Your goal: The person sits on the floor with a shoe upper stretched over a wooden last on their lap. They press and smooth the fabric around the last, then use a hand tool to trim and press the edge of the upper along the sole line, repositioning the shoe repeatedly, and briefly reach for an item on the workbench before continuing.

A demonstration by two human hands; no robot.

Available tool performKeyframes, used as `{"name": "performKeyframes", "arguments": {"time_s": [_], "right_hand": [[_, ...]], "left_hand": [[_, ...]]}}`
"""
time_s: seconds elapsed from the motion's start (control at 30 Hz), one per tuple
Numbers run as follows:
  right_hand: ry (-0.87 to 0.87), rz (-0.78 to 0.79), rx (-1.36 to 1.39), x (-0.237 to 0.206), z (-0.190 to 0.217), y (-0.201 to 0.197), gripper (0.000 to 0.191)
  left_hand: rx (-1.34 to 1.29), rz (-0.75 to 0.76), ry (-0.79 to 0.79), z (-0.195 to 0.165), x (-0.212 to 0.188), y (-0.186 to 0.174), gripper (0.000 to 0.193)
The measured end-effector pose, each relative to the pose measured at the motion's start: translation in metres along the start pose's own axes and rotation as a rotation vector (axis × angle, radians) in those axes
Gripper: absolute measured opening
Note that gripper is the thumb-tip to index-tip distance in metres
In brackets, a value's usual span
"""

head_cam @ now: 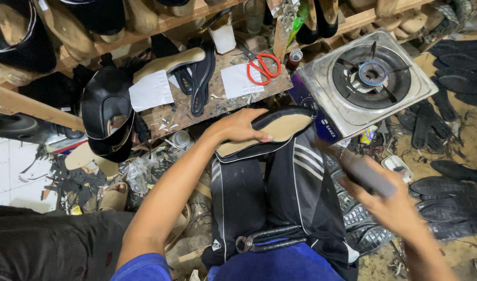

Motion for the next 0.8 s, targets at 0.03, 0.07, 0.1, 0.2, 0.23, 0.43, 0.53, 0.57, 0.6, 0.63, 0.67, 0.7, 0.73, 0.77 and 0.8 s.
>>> {"name": "performKeyframes", "arguments": {"time_s": [0.03, 0.07, 0.1, 0.2, 0.23, 0.43, 0.53, 0.57, 0.6, 0.63, 0.67, 0.7, 0.73, 0.77, 0.8], "right_hand": [[-0.132, -0.175, 0.193, 0.007, 0.013, 0.023, 0.028], [-0.071, -0.190, 0.262, 0.016, 0.019, 0.039, 0.028], [-0.009, -0.206, 0.330, 0.023, 0.022, 0.049, 0.028], [-0.012, -0.249, 0.342, 0.030, 0.031, 0.059, 0.028], [-0.149, -0.326, 0.464, 0.030, 0.036, 0.061, 0.024], [-0.369, -0.321, 1.024, 0.058, 0.043, 0.094, 0.033], [-0.257, -0.349, 0.320, 0.066, 0.034, 0.099, 0.025], [-0.128, -0.336, 0.331, 0.065, 0.028, 0.099, 0.023], [-0.003, -0.321, 0.348, 0.066, 0.025, 0.101, 0.022], [-0.143, -0.360, 0.493, 0.066, 0.026, 0.099, 0.020], [-0.287, -0.396, 0.638, 0.065, 0.027, 0.098, 0.019], [-0.433, -0.426, 0.782, 0.064, 0.029, 0.097, 0.018], [-0.409, -0.367, 0.594, 0.065, 0.031, 0.099, 0.019], [-0.388, -0.313, 0.404, 0.067, 0.032, 0.100, 0.021], [-0.365, -0.261, 0.212, 0.068, 0.033, 0.103, 0.022]], "left_hand": [[0.002, 0.029, -0.013, 0.000, 0.003, -0.001, 0.065], [-0.001, 0.042, -0.020, 0.000, 0.005, -0.001, 0.062], [-0.005, 0.055, -0.026, -0.001, 0.006, -0.002, 0.060], [-0.016, 0.076, -0.066, 0.000, 0.007, 0.000, 0.058], [-0.021, 0.082, -0.084, 0.000, 0.006, 0.000, 0.058], [-0.013, 0.020, -0.040, -0.002, 0.004, -0.002, 0.065], [0.013, 0.036, -0.064, -0.003, 0.003, -0.001, 0.060], [-0.018, 0.047, -0.073, -0.002, 0.003, 0.001, 0.059], [-0.041, 0.056, -0.086, -0.001, 0.002, 0.000, 0.058], [-0.066, 0.063, -0.099, 0.000, 0.002, 0.002, 0.057], [-0.048, 0.044, -0.071, 0.000, 0.003, 0.001, 0.058], [-0.031, 0.025, -0.045, 0.001, 0.004, 0.001, 0.058], [-0.014, 0.009, -0.019, 0.002, 0.004, 0.001, 0.059], [-0.040, 0.026, -0.041, 0.004, 0.004, 0.001, 0.057], [-0.065, 0.043, -0.058, 0.005, 0.006, 0.003, 0.056]]}}
Point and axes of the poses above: each hand's wrist, its own x-axis towards the middle knuckle, its own y-axis out of the palm, z = x × y, the point moved 2 cm from there along x, towards the middle knuckle, and after that the axes turned 2 degrees about y, right-handed, at the moved point
